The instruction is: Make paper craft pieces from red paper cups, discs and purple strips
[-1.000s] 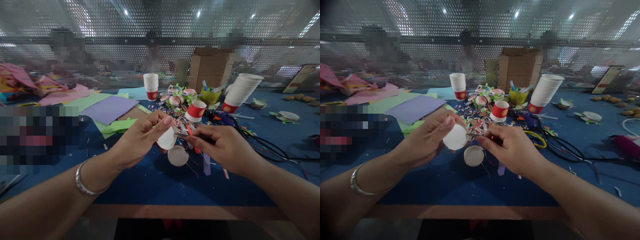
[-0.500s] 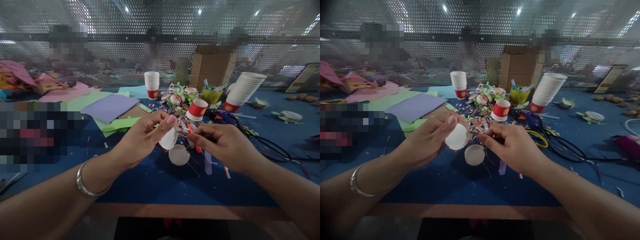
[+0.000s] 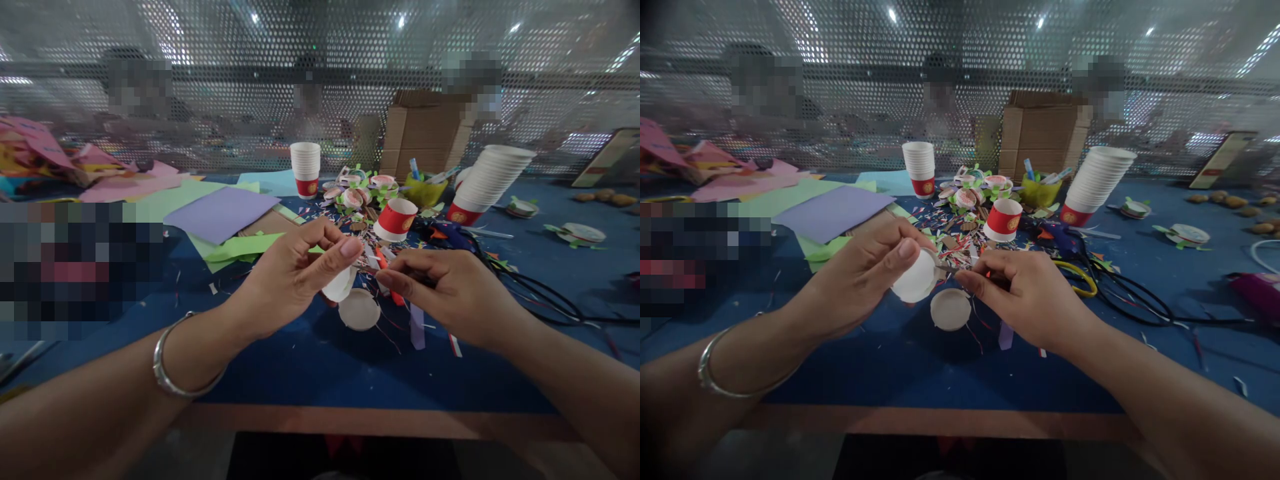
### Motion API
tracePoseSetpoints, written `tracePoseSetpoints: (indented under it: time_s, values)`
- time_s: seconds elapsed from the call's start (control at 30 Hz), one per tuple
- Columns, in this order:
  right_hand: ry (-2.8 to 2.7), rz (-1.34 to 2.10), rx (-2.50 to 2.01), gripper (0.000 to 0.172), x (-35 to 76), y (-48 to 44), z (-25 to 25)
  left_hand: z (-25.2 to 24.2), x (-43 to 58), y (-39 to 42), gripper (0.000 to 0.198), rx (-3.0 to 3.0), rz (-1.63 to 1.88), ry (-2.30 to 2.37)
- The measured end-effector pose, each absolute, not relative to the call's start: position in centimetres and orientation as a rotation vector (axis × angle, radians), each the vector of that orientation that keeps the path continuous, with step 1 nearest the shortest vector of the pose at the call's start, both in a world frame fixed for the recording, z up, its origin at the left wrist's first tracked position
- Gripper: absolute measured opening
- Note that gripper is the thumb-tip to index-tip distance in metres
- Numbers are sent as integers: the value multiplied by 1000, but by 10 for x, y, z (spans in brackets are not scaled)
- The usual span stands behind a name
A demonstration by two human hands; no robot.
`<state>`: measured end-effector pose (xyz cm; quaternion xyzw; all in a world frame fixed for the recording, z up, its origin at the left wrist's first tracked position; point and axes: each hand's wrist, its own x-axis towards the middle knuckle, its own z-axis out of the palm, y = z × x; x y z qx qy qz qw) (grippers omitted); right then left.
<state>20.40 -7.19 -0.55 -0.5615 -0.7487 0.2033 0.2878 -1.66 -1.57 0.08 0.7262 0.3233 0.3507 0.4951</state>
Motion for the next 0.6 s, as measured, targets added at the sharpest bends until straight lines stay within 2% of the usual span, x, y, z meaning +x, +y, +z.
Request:
tracePoseSetpoints:
  time_s: [0.6]
  values:
    - [-1922, 504, -1468, 53, 205, -70, -4, 7, -24, -16, 25, 1534, 844, 657]
